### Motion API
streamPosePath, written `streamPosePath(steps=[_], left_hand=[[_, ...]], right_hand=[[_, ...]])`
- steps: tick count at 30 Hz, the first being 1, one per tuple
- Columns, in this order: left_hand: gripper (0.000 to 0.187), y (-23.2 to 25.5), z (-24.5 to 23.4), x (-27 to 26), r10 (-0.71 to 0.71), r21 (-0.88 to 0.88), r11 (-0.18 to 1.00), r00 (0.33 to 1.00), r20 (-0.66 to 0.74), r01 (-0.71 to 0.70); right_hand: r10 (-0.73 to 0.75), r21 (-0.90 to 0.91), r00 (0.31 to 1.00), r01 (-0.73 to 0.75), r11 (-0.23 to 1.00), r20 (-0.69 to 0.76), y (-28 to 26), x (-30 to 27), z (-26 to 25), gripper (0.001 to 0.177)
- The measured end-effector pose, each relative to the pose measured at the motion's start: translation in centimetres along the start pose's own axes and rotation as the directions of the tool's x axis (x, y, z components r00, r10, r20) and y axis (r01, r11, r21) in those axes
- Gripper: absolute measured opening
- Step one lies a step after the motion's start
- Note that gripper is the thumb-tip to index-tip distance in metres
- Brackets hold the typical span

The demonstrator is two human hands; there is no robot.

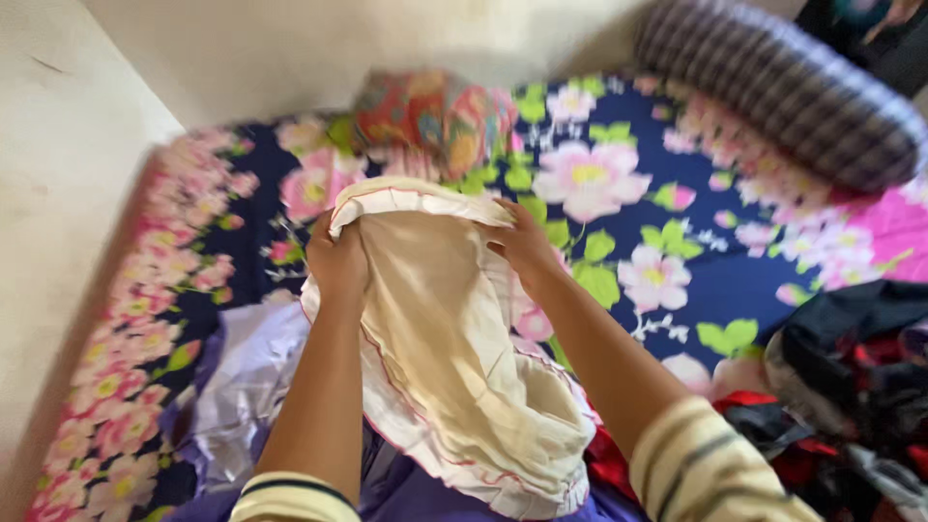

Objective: The person places pillowcases onto several pillows by hand, pulling the fabric over the cushions and smoothing them out on a bed.

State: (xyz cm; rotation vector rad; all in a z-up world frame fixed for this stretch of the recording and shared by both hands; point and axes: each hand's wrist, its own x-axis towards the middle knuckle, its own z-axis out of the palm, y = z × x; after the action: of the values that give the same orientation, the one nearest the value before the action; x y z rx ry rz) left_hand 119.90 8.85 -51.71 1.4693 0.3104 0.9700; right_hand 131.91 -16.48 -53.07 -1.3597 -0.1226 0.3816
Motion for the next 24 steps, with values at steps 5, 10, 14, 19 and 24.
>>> streamPosePath(steps=[5,10,14,19,24], left_hand=[[0.036,-19.9,-1.3,-2.6,-0.225,0.559,0.8,0.973,-0.058,0.218],[0.056,-27.7,0.8,-5.6,-0.615,0.901,0.264,0.78,-0.117,0.344],[0.075,-29.7,4.4,-4.6,-0.802,0.967,0.049,0.587,-0.111,0.25],[0.095,-29.7,5.8,0.5,-0.851,0.968,-0.062,0.494,-0.179,0.243],[0.092,-30.1,5.6,0.8,-0.888,0.965,-0.053,0.43,-0.163,0.257]], right_hand=[[0.077,-0.481,0.997,-0.08,0.873,-0.026,16.4,8.7,-1.9,0.071],[-0.007,-0.95,0.997,0.08,0.302,0.081,24.8,13.0,-2.5,0.082],[-0.293,-0.991,0.949,0.091,-0.097,0.116,27.6,14.4,-1.3,0.069],[-0.363,-0.996,0.932,0.026,0.085,-0.007,26.0,22.6,1.8,0.085],[-0.428,-0.783,0.892,0.159,0.602,-0.148,25.4,37.7,2.9,0.113]])
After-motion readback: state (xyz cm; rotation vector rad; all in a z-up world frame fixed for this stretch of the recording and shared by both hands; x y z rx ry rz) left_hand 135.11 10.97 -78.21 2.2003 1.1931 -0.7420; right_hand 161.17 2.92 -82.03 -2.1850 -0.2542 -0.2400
